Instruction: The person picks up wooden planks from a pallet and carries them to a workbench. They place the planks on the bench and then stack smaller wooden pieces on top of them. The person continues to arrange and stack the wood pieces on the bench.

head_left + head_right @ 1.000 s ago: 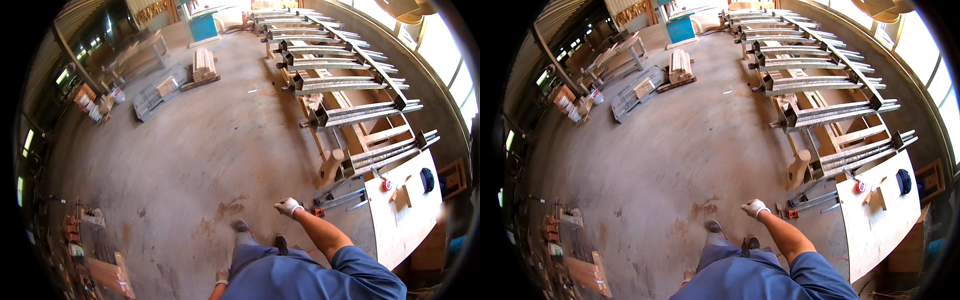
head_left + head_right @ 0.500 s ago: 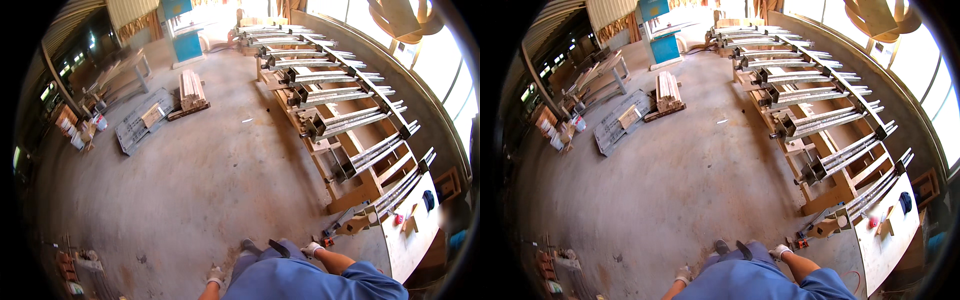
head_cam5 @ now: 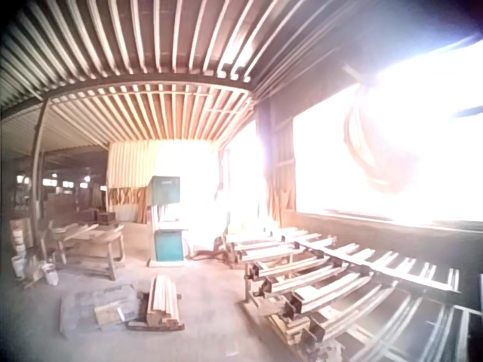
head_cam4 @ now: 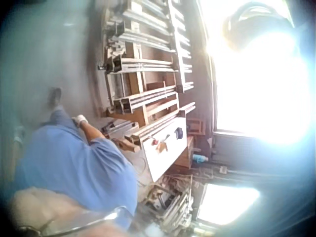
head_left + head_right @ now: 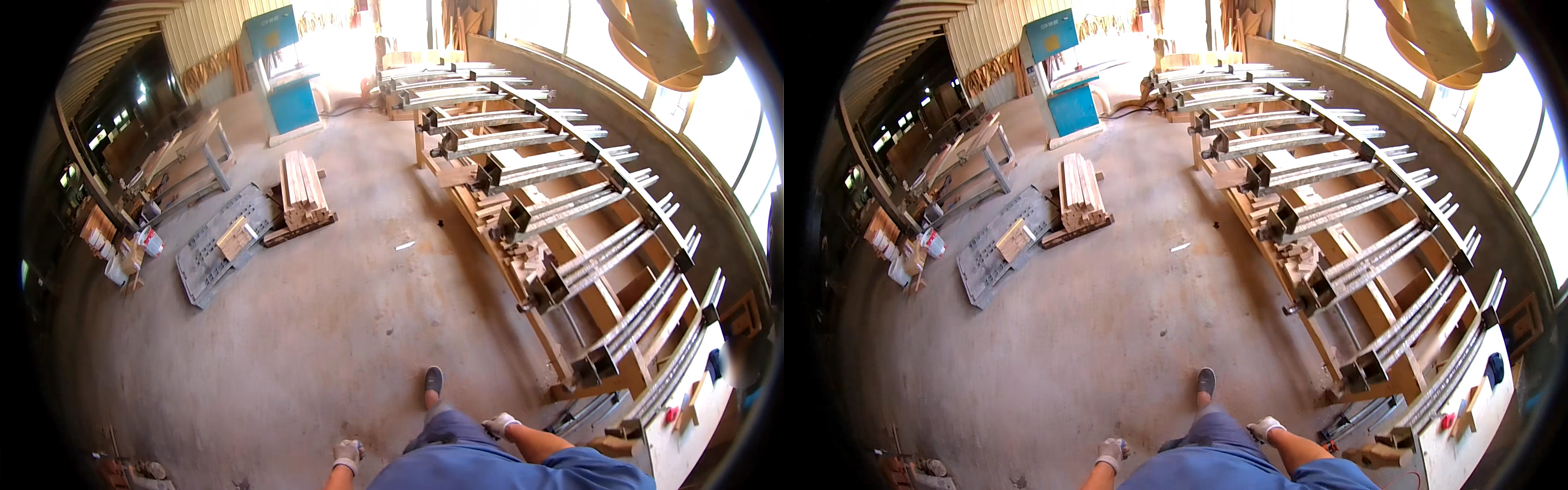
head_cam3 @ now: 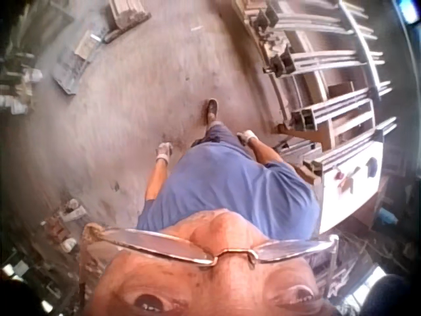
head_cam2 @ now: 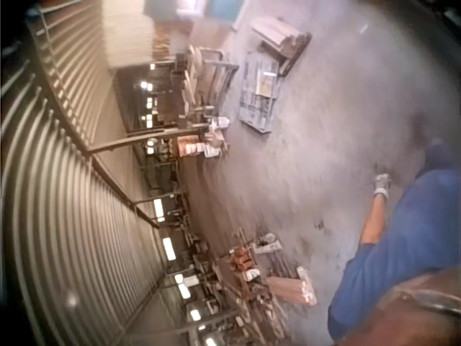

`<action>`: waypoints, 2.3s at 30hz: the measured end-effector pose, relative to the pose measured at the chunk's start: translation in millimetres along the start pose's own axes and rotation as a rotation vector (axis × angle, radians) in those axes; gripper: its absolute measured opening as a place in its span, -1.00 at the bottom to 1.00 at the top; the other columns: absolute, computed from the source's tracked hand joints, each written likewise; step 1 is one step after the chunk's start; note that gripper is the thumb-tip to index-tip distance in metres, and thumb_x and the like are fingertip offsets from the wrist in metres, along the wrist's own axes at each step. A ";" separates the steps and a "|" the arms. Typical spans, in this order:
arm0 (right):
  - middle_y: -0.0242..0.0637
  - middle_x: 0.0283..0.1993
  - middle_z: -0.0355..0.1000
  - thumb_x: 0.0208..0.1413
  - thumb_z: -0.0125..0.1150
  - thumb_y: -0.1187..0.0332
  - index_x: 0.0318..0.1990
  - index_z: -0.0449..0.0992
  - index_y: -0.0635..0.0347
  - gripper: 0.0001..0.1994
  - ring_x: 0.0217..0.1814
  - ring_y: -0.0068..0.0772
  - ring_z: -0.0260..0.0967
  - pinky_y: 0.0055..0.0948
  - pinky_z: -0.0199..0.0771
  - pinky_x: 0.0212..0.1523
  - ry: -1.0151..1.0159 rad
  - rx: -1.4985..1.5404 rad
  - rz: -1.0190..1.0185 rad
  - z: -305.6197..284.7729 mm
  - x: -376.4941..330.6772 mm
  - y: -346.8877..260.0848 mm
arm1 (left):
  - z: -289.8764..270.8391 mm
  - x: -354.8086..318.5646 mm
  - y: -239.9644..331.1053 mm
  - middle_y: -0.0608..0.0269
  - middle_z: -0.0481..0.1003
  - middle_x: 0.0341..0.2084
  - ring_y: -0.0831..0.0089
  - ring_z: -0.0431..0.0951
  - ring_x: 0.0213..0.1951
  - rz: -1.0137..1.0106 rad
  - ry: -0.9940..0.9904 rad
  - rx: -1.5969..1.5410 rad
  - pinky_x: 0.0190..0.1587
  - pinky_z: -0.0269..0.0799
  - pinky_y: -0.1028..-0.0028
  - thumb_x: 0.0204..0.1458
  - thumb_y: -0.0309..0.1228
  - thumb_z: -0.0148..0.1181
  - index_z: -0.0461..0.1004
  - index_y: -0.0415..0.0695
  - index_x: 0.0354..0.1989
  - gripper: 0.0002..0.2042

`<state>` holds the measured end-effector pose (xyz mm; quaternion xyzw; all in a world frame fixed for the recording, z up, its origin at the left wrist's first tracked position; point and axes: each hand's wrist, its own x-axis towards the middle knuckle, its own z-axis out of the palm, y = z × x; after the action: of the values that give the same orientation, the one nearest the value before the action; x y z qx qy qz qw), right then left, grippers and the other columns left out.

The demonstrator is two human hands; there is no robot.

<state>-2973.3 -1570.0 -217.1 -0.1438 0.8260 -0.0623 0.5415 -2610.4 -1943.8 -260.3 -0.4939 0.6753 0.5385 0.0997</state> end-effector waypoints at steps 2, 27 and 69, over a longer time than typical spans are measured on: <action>-0.15 -0.26 0.65 0.22 0.06 -0.07 -0.25 0.71 0.20 -0.51 -0.21 -0.12 0.62 -0.17 0.58 -0.16 0.065 0.256 0.105 -44.4 -0.3 -40.6 | 3.7 29.7 28.2 0.13 0.53 -0.55 0.36 0.45 -0.68 0.019 0.077 0.147 -0.61 0.40 0.29 0.27 -0.37 -0.01 0.56 -0.19 -0.32 -0.77; -0.21 -0.42 0.61 0.15 0.24 -0.05 -0.37 0.68 0.24 -0.54 -0.42 -0.28 0.55 -0.23 0.53 -0.33 0.013 0.286 -0.057 -376.0 275.0 -418.8 | -135.1 395.2 242.8 0.09 0.64 -0.25 0.14 0.67 -0.18 -0.131 0.010 0.645 -0.16 0.63 0.19 0.24 -0.16 0.06 0.68 -0.04 -0.27 -0.70; -0.23 -0.24 0.68 0.21 0.25 -0.07 -0.17 0.71 0.30 -0.50 -0.28 -0.34 0.62 -0.32 0.64 -0.15 -0.201 0.153 -0.255 -979.4 663.8 -954.0 | -362.9 980.2 780.1 0.11 0.62 -0.38 0.31 0.61 -0.33 -0.225 0.035 0.487 -0.29 0.53 0.28 0.29 -0.27 -0.03 0.59 -0.05 -0.29 -0.74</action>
<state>-3951.7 -2731.4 -154.8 -0.2113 0.7357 -0.1782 0.6183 -3552.8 -2845.2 -277.8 -0.5367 0.7275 0.3371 0.2629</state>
